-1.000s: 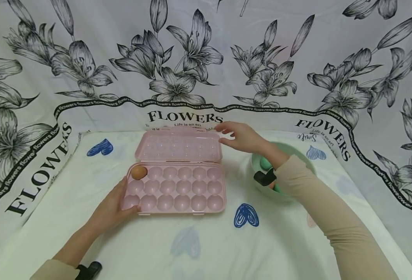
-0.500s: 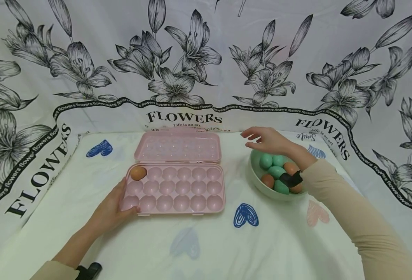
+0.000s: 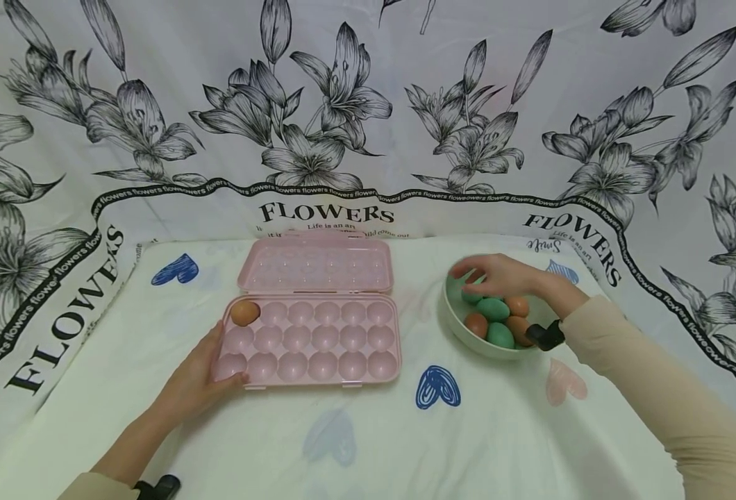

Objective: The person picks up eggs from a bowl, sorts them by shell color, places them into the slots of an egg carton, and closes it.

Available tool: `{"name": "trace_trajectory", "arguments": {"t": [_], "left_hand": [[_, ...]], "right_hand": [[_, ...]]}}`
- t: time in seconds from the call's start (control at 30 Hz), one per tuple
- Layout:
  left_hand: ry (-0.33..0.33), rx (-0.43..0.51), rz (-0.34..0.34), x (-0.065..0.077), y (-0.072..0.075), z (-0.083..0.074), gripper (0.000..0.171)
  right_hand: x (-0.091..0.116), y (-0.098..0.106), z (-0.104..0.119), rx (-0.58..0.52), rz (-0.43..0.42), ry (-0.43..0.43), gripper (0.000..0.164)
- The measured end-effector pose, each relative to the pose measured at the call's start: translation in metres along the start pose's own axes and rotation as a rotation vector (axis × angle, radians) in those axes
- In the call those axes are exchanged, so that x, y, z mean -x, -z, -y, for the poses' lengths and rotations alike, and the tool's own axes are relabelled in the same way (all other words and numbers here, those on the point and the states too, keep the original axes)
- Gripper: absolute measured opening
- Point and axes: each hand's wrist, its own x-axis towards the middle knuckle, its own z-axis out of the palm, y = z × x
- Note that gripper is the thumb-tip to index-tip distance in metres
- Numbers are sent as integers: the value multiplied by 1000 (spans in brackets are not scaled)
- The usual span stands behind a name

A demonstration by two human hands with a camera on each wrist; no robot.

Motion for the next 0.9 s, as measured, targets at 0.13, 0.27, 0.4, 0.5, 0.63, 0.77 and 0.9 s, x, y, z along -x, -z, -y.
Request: {"name": "trace_trajectory", "arguments": {"t": [0.13,0.27,0.4,0.5,0.63,0.77,0.9], "left_hand": [[-20,16,-12,1,-1,0,108],[-32,14,-17,1,-1,-1,108],[-29,-1,-18,2,-1,-1,108],[-22,-1,-12,0,-1,-1,108],[-12,7,-4,-1,-2,0,109],[-8,8,-1,-1,-2,1,109],[-6,2,0,0,-1,0,109]], "right_hand": [[7,-3,-6,9,27,33,40],[12,-6,-10,22,60,35,41],[16,-10,-16,40,99,21,37],[18,-10,-18,35,128,-14,35],[19,-12,-20,17,162,-55,36],[18,-16,-21,17,208,-57,39],[18,-20,-22,34,255,-69,42]]}}
